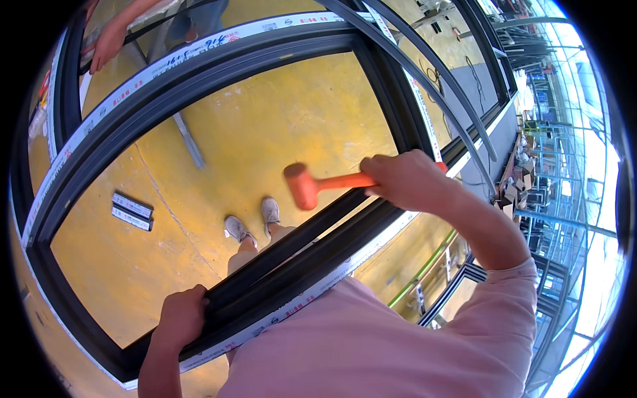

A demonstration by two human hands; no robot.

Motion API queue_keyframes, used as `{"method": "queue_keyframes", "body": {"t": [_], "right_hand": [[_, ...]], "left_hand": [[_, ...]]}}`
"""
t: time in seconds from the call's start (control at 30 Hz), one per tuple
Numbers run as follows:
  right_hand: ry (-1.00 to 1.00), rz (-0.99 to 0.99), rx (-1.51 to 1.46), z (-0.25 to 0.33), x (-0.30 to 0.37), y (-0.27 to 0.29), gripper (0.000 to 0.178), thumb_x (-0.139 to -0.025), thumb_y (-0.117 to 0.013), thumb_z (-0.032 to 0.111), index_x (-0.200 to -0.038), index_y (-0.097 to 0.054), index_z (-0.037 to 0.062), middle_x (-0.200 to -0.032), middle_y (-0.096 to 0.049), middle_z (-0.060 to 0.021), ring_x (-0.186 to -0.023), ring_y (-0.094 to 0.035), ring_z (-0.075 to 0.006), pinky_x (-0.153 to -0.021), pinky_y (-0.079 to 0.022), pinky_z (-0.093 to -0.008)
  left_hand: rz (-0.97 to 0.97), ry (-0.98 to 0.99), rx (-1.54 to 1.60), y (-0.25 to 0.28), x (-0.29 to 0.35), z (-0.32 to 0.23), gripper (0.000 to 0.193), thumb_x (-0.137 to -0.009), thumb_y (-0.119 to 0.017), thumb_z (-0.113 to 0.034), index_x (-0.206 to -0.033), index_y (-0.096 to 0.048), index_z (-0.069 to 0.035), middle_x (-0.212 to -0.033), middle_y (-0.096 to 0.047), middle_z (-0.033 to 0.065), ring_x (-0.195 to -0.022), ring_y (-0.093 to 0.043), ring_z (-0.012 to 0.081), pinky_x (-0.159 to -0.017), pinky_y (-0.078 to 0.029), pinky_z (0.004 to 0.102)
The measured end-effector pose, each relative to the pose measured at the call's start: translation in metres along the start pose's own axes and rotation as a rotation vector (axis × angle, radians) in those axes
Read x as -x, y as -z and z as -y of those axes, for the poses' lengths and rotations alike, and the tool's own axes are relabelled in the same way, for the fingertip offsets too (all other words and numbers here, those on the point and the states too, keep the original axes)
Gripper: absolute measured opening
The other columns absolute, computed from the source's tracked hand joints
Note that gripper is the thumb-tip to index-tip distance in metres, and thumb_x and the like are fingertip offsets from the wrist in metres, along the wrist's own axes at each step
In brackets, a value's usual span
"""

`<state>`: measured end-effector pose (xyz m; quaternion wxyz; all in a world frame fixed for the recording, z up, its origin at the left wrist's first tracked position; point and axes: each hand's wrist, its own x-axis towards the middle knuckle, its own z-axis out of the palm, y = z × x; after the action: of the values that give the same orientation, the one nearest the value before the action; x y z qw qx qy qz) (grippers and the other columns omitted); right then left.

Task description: The person uses a rubber mallet to secure black rubber seals into the grooves of a large metal window frame. They repeatedly tap the seal along the frame's edges to ensure it is properly seated.

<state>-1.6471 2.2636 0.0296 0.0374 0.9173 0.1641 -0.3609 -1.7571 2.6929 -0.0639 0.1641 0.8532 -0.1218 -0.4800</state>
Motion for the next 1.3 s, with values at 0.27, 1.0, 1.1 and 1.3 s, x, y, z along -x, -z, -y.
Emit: {"method": "queue_keyframes", "body": {"t": [0.27, 1.0, 1.1, 1.3], "right_hand": [[-0.042, 0.164, 0.249, 0.009, 0.054, 0.029, 0.047, -0.095, -0.060, 0.016, -0.140, -0.048, 0.0095, -0.096, -0.061, -0.0112, -0.077, -0.070, -0.0339, -0.066, -0.056, -0.0438], [-0.369, 0.369, 0.510, -0.040, 0.062, -0.012, 0.055, -0.105, -0.050, 0.022, -0.158, -0.034, 0.0285, -0.090, -0.068, -0.0111, -0.079, -0.073, -0.0323, -0.071, -0.059, -0.0450], [-0.281, 0.361, 0.361, -0.002, 0.055, 0.004, 0.052, -0.104, -0.050, 0.021, -0.155, -0.039, 0.0276, -0.093, -0.071, -0.0125, -0.078, -0.073, -0.0325, -0.071, -0.059, -0.0455], [-0.509, 0.257, 0.399, -0.050, 0.067, 0.021, 0.044, -0.108, -0.047, 0.027, -0.152, -0.045, 0.0269, -0.081, -0.068, -0.0126, -0.079, -0.072, -0.0314, -0.071, -0.055, -0.0468]], "left_hand": [[-0.136, -0.110, 0.041, -0.019, 0.000, 0.015, 0.007, -0.094, -0.060, -0.011, -0.093, -0.061, -0.004, -0.082, -0.070, 0.0208, -0.083, -0.069, 0.0410, -0.075, -0.053, 0.0503], [0.072, -0.041, 0.037, -0.007, -0.002, 0.009, 0.016, -0.097, -0.058, -0.017, -0.100, -0.067, -0.004, -0.088, -0.071, 0.0219, -0.088, -0.069, 0.0413, -0.081, -0.052, 0.0496], [0.099, -0.020, 0.054, -0.006, -0.004, 0.008, 0.018, -0.098, -0.059, -0.019, -0.102, -0.068, -0.004, -0.091, -0.071, 0.0222, -0.091, -0.068, 0.0421, -0.082, -0.052, 0.0496], [0.232, -0.024, 0.120, 0.003, -0.013, 0.014, 0.021, -0.100, -0.056, -0.023, -0.107, -0.069, -0.006, -0.096, -0.070, 0.0230, -0.097, -0.066, 0.0418, -0.086, -0.051, 0.0500]]}}
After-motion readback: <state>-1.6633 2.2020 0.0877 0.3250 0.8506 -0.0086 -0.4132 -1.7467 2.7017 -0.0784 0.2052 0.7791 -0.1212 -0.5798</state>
